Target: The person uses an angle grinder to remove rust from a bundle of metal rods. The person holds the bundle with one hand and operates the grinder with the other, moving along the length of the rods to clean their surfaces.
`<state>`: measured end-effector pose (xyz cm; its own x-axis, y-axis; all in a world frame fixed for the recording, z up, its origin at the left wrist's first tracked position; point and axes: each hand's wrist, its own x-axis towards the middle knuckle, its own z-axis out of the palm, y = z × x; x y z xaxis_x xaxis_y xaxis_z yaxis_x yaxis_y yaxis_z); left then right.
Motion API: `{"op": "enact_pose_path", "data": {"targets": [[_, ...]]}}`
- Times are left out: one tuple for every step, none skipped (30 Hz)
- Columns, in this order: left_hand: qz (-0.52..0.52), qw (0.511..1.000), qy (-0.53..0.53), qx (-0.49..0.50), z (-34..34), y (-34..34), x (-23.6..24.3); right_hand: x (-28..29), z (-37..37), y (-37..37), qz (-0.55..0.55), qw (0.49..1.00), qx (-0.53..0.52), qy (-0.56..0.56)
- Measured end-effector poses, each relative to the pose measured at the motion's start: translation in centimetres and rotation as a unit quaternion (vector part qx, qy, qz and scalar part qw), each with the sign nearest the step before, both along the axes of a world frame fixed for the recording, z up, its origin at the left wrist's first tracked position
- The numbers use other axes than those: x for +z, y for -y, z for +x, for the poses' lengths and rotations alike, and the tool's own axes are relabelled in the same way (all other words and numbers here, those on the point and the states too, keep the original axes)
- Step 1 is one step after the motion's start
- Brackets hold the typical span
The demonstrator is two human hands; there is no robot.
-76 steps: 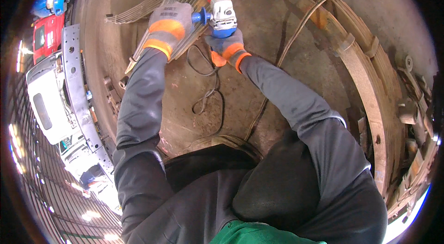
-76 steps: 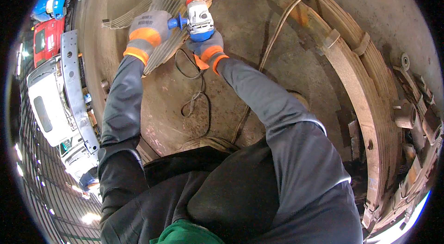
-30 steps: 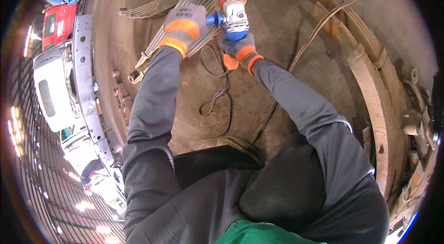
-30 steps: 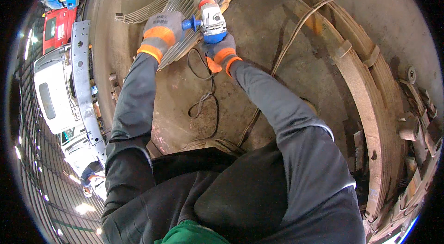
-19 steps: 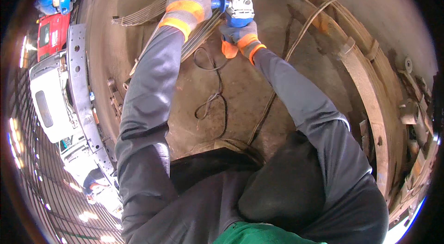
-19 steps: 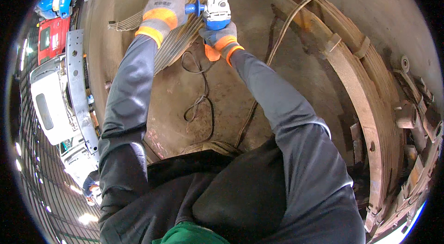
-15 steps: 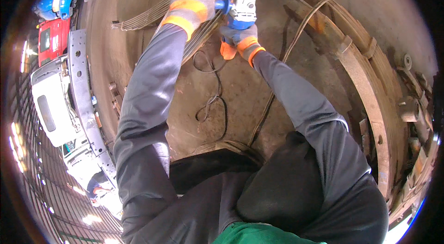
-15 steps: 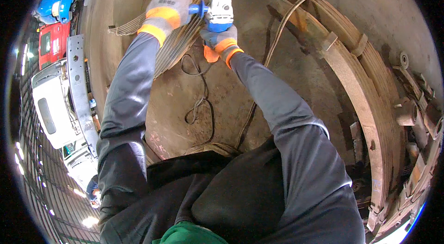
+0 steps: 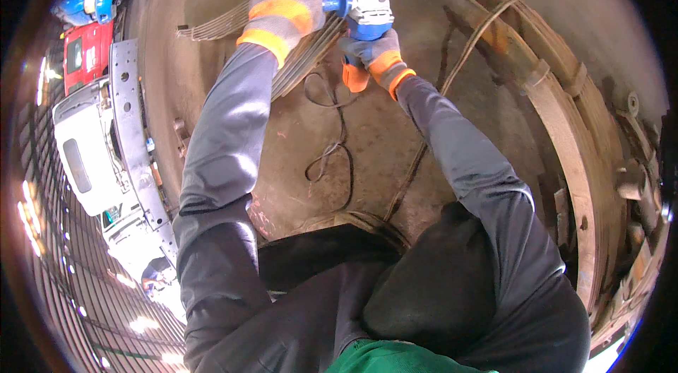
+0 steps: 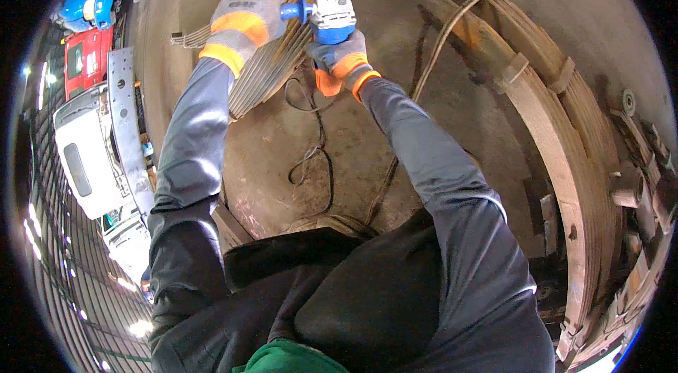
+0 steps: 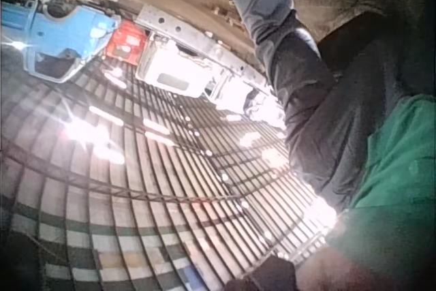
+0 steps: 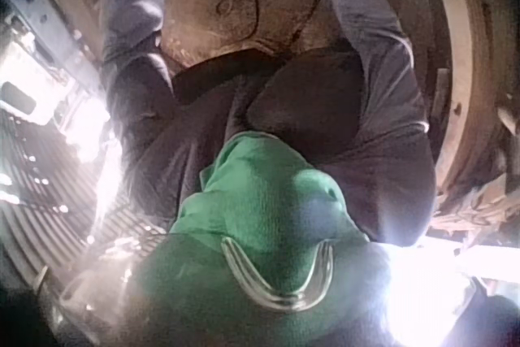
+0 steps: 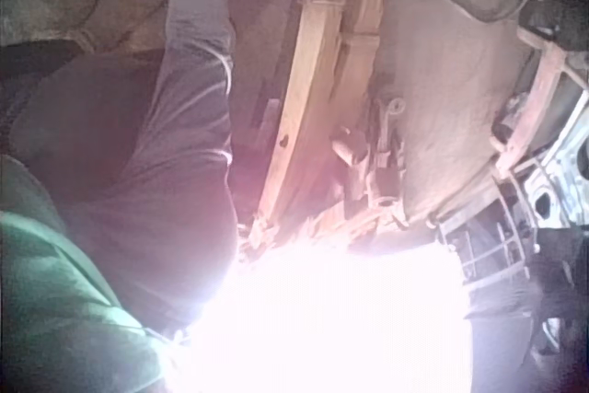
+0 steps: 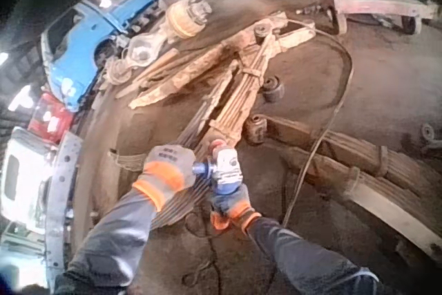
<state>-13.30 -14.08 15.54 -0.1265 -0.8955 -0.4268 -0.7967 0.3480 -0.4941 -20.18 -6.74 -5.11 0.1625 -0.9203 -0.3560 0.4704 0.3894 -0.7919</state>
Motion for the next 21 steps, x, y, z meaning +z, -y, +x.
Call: {"op": "enact_pose_path", "data": {"targets": [[0.002,1.0,0.005,0.018,-0.2,0.2,-0.1,0.0,-0.2,0.3,0.005,1.0,0.004,-0.017],[0.001,1.0,-0.001,0.027,-0.3,0.3,-0.2,-0.1,-0.4,0.5,0.013,0.999,0.004,-0.034],[0.002,0.999,-0.003,0.044,-0.3,0.2,-0.4,-0.1,-0.6,0.5,0.007,0.998,0.016,-0.052],[0.012,0.998,0.009,0.054,-0.5,0.3,-0.6,-0.1,-0.7,0.5,0.002,0.997,0.025,-0.069],[0.008,0.999,0.007,0.045,-0.5,0.2,-0.7,-0.1,-0.8,0.5,-0.001,0.996,0.038,-0.081],[0.009,0.999,0.014,0.041,-0.5,0.1,-0.9,-0.1,-0.8,0.5,-0.015,0.991,0.045,-0.123],[0.014,0.999,0.02,0.042,-0.5,0.1,-1.0,0.0,-0.8,0.5,-0.03,0.994,0.032,-0.099],[0.015,0.999,0.018,0.045,-0.5,0.1,-1.1,0.0,-0.8,0.4,-0.027,0.996,0.035,-0.082],[0.014,0.999,0.016,0.044,-0.6,0.1,-1.3,0.0,-0.8,0.4,-0.006,0.996,0.043,-0.08],[0.014,0.999,0.011,0.044,-0.7,0.1,-1.4,-0.1,-1.0,0.2,-0.009,0.998,0.036,-0.058],[0.012,0.999,0.006,0.043,-1.0,0.3,-1.4,-0.2,-1.2,0.1,0.006,0.998,0.032,-0.05],[0.017,0.999,0.007,0.033,-1.4,0.5,-1.5,-0.3,-1.6,-0.1,0.023,0.999,0.023,-0.039],[0.022,0.999,0.008,0.024,-1.8,0.5,-1.6,-0.4,-1.8,-0.4,0.023,0.999,0.013,-0.026],[0.027,0.999,0.009,0.016,-2.2,0.4,-1.7,-0.6,-2.0,-0.7,0.026,1.0,0.001,-0.01],[0.032,0.999,0.007,0.016,-2.4,0.1,-1.8,-0.7,-2.2,-1.2,0.031,0.999,-0.006,0.008],[0.036,0.999,0.006,0.016,-2.6,-0.1,-1.8,-0.9,-2.2,-1.4,0.052,0.999,0.01,0.008],[0.043,0.999,0.008,0.018,-2.7,-0.3,-1.9,-1.1,-2.1,-1.5,0.028,1.0,-0.005,-0.004],[0.041,0.999,0.011,0.031,-2.6,-0.6,-1.7,-1.2,-1.7,-1.6,0.005,1.0,-0.017,-0.011],[0.036,0.998,0.009,0.043,-2.3,-0.8,-1.5,-1.3,-1.3,-1.6,-0.014,0.999,-0.027,-0.018],[0.03,0.998,0.01,0.057,-1.8,-1.0,-1.3,-1.7,-1.1,-0.9,-0.078,0.989,0.022,-0.125],[0.019,0.997,0.007,0.071,-1.2,-1.1,-0.9,-1.8,-0.5,-0.4,-0.094,0.986,0.027,-0.138]]}}
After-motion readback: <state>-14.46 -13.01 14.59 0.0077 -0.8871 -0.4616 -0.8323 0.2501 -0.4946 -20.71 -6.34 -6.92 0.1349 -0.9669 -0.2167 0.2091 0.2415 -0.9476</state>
